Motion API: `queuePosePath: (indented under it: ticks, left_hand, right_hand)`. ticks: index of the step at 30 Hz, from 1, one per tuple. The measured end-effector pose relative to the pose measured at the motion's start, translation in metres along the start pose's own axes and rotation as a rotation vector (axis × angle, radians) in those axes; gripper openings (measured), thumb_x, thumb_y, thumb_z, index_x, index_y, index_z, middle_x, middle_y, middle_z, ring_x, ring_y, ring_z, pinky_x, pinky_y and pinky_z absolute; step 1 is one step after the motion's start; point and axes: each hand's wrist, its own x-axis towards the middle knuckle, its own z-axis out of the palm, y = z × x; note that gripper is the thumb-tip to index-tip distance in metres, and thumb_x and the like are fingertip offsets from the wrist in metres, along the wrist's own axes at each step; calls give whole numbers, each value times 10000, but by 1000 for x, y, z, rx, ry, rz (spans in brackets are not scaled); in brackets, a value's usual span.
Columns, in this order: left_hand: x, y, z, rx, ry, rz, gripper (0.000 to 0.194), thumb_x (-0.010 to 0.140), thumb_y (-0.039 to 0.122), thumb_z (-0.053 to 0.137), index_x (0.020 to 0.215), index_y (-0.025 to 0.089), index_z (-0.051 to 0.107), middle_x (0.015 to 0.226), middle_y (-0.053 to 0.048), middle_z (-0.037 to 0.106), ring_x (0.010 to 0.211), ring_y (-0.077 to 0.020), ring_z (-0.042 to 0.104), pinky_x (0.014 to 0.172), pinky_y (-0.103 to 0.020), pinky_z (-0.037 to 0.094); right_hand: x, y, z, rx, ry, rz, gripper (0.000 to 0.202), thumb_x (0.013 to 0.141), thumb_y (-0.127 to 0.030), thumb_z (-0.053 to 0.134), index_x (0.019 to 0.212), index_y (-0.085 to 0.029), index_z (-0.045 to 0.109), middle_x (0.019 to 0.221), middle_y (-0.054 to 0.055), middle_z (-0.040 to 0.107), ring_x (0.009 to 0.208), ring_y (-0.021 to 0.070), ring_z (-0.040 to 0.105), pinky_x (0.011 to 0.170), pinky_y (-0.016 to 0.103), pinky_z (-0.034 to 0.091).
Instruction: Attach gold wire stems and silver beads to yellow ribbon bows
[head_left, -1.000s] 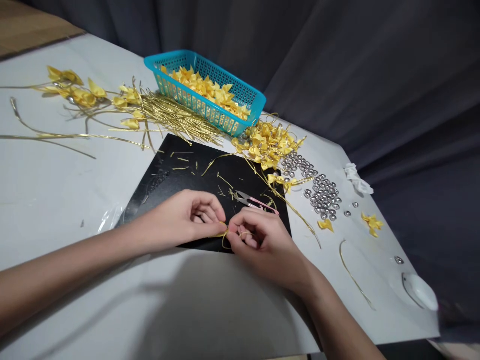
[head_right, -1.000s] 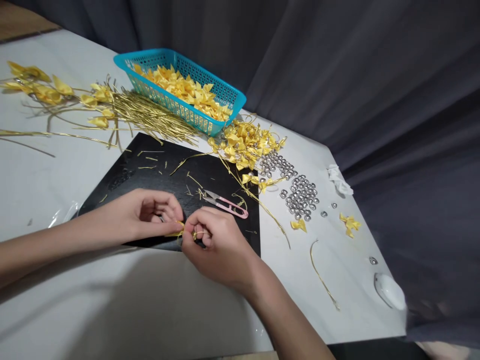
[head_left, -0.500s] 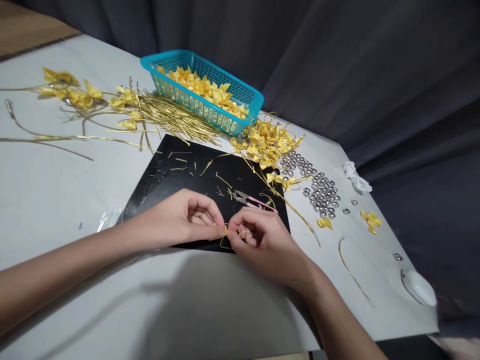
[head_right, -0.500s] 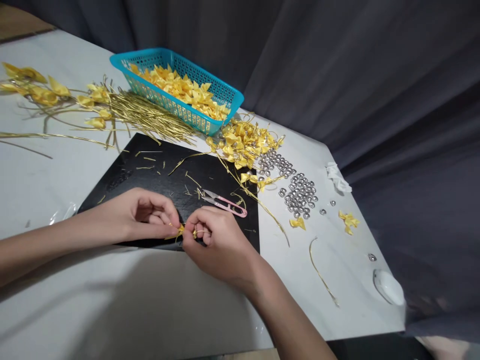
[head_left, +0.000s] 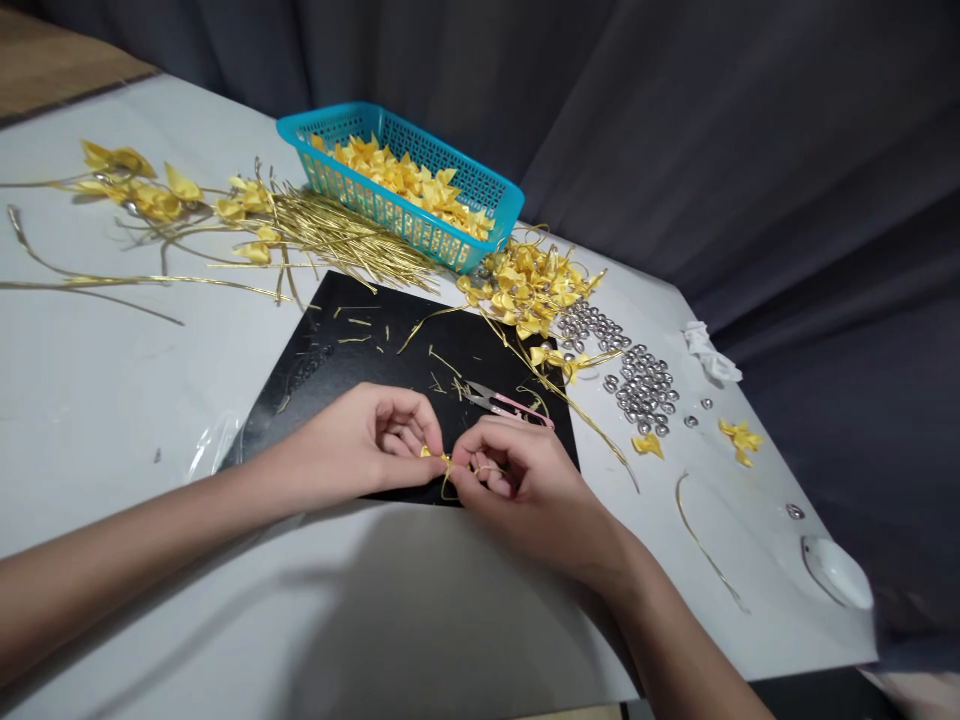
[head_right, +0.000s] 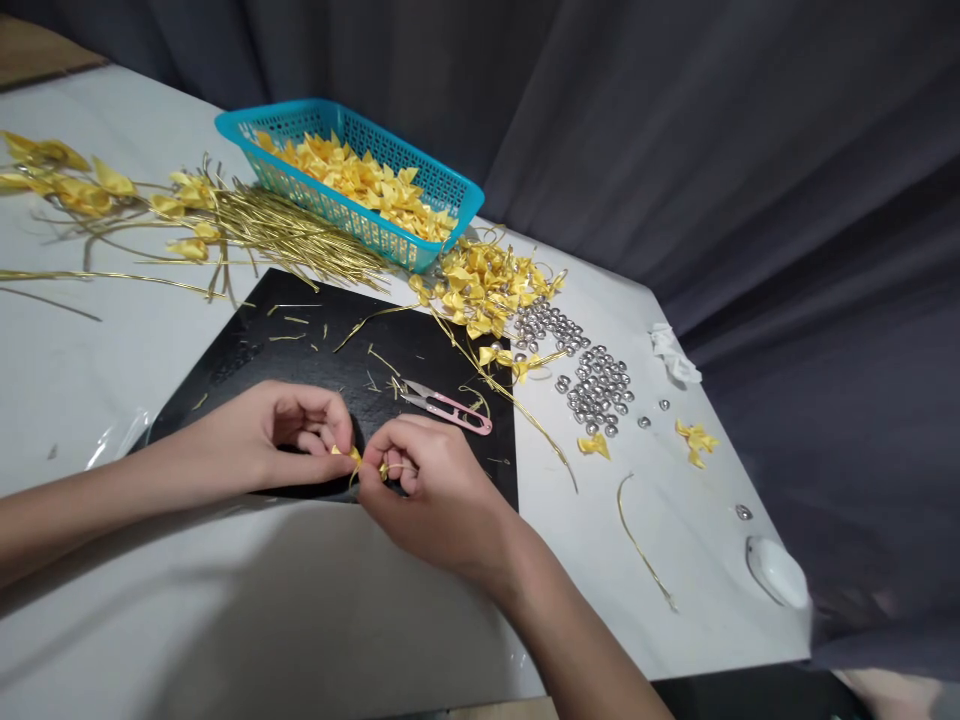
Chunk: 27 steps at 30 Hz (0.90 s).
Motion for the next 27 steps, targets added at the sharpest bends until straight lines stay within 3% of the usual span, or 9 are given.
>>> queuePosePath:
  ticks: [10,18,22,27]
  left_hand:
    - [0,-6,2,-111,90,18,145,555,135,717,578,123,575,489,69,539,451,-10,437,436,-80,337]
    - [0,-6,-2,-234,54,22,198,570,155,764,581,139,567,464,81,533,422,-2,432,425,-63,342]
    - [0,-8,-3,-282,56,31,233,583,203,780,594,131,559,575,46,601,494,-16,516,489,-80,401]
    - [-1,-10,-3,-284,71,44,244,587,207,782,603,134,550,611,33,626,542,-35,555,527,-99,427]
  right_hand:
    - [-1,-6,3,183,56,173,53,701,-118,561,655,-124,587,530,-63,388,468,33,308,424,163,262]
    - [2,-5,-8,425,158,316,184,710,-305,621,721,-122,645,553,-33,494,399,42,386,348,180,315]
    - [1,-5,-11,453,77,360,240,725,-356,609,650,-128,607,504,-44,467,365,32,376,323,158,314]
    - [2,-6,-12,481,-36,443,247,716,-372,633,690,-128,608,475,-58,467,340,20,370,326,137,324]
